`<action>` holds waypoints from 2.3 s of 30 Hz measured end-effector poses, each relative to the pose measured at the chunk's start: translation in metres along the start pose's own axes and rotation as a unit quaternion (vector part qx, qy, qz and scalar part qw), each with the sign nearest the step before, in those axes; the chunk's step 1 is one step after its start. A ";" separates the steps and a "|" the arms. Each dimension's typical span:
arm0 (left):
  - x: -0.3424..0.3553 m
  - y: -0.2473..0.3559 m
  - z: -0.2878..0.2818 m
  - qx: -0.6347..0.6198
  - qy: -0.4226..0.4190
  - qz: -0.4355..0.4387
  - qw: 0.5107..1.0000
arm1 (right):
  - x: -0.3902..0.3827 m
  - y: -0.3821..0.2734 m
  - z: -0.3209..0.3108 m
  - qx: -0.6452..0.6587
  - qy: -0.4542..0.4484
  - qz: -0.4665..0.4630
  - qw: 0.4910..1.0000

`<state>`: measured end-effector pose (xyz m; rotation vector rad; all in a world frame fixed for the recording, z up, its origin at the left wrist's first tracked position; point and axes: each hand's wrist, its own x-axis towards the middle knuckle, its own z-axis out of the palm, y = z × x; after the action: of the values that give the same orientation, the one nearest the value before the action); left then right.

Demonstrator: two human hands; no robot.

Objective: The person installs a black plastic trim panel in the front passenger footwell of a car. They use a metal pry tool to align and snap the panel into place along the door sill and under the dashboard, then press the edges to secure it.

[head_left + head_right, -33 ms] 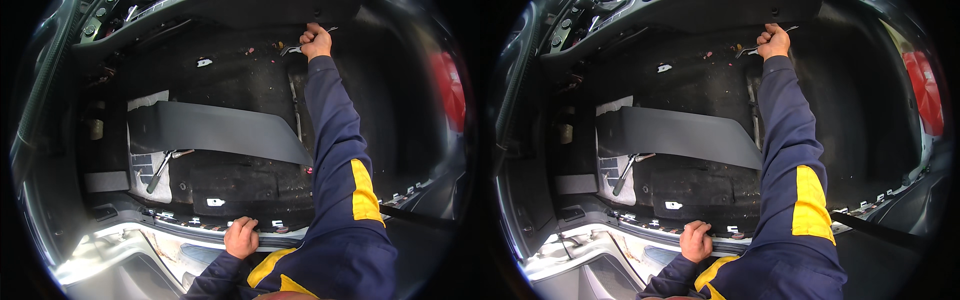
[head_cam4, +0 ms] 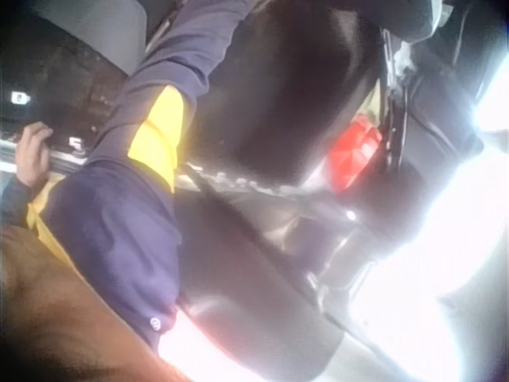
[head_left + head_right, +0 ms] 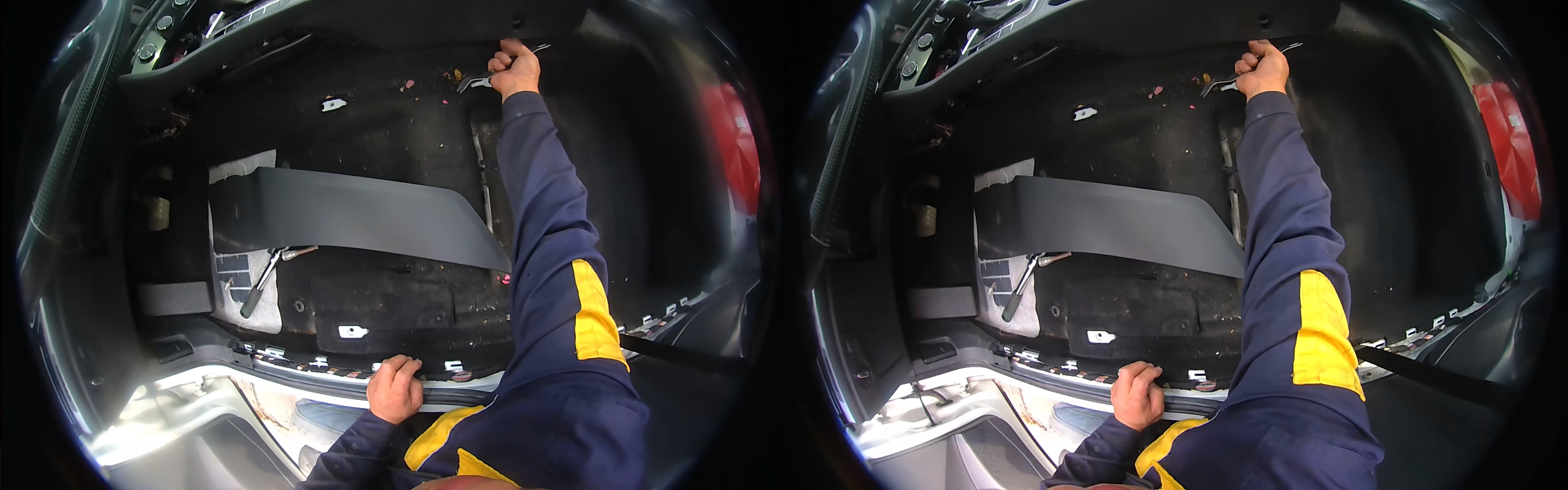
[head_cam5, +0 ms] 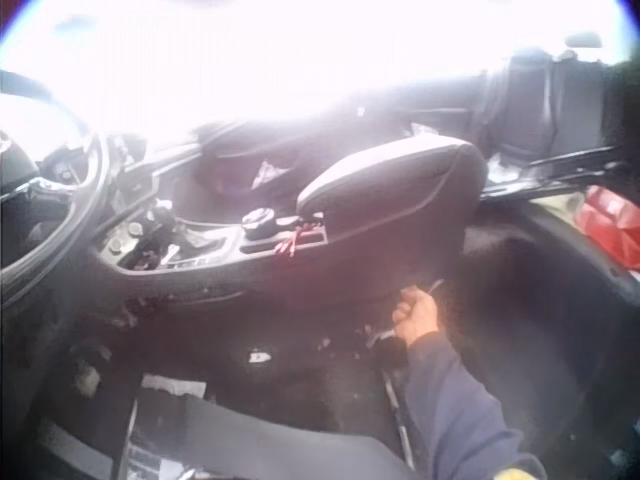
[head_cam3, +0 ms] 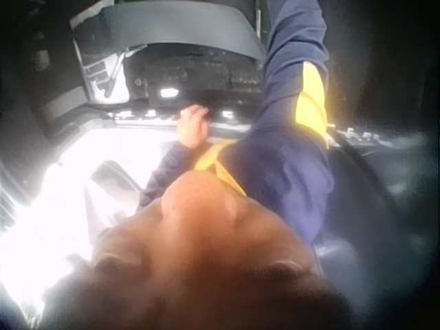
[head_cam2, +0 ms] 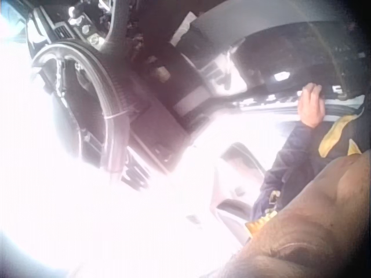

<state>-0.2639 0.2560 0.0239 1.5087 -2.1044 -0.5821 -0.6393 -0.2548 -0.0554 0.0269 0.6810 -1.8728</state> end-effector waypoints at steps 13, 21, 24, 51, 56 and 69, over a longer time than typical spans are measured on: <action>-0.001 0.002 0.002 0.010 0.007 -0.001 1.000 | -0.067 0.024 0.046 0.023 0.090 -0.004 0.996; 0.003 0.004 0.001 0.004 0.002 -0.003 1.000 | -0.201 0.116 0.088 0.049 -0.061 0.167 0.983; 0.002 0.002 0.001 0.001 0.003 -0.002 1.000 | -0.250 0.157 0.097 0.049 -0.064 0.239 0.968; -0.018 -0.030 -0.002 -0.061 0.155 -0.181 0.969 | -0.428 0.178 0.119 0.079 -0.111 0.303 0.943; -0.026 -0.050 -0.015 -0.267 0.262 -0.267 0.888 | -0.468 0.190 0.119 0.066 -0.149 0.328 0.931; -0.049 -0.166 -0.064 -0.710 -0.014 -0.288 0.642 | -0.576 0.198 0.089 -0.031 -0.233 0.412 0.880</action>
<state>-0.0879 0.2486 -0.0307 0.9824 -0.4584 -1.8594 -0.2064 0.1451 0.1214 -0.1516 0.3038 -0.9718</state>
